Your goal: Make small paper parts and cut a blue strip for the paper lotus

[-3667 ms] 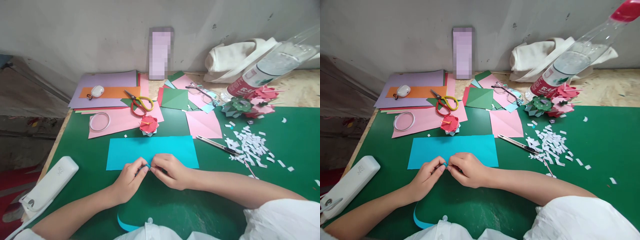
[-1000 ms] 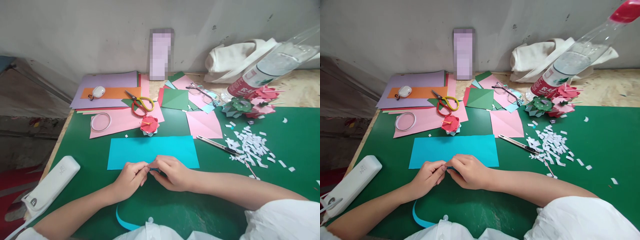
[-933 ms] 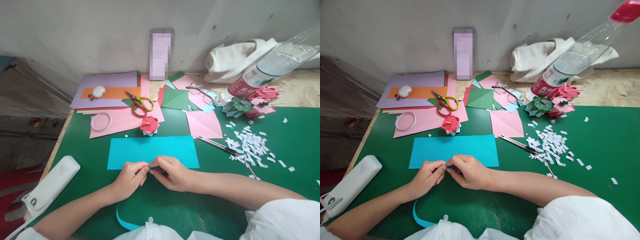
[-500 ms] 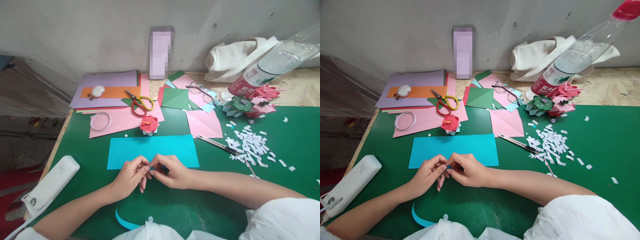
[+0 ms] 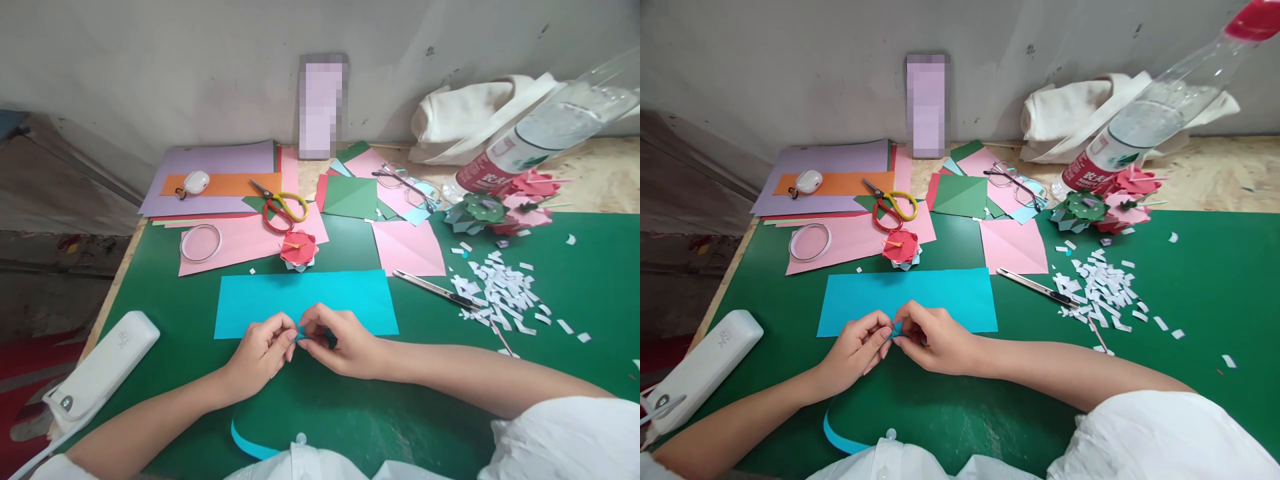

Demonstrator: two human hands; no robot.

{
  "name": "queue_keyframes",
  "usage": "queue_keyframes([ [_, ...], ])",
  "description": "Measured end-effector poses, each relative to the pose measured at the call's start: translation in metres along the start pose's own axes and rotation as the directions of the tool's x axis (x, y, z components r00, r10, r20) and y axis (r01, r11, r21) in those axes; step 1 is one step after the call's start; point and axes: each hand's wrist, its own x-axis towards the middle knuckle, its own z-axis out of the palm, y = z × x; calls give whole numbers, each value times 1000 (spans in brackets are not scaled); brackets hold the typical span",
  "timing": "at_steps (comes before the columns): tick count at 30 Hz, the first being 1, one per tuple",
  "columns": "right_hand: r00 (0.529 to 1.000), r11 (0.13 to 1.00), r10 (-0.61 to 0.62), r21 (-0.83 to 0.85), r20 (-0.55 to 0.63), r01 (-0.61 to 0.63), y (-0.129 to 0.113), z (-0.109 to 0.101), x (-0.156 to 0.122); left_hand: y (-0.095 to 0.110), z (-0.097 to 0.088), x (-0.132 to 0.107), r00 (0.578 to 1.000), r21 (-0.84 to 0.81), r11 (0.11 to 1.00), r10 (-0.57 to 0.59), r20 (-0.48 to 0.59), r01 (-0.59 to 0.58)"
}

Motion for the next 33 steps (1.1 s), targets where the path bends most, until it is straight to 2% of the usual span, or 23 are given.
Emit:
queue_keyframes([
  [3,999,999,34,-26,27,-33,-1,-1,2,-1,0,0,999,39,998,43,-30,-42],
  [8,998,994,-42,-100,46,47,0,-2,5,-1,1,-1,992,91,990,113,-63,-107],
  [18,996,996,-88,1,-1,88,-1,-3,7,-5,2,1,991,32,993,120,-67,-118],
  [28,994,995,-104,-12,-32,103,-2,-4,6,-1,-1,3,992,15,995,98,73,-100],
  [33,989,989,-144,-48,-31,143,0,-2,5,3,1,-1,982,-78,996,-21,187,36],
])
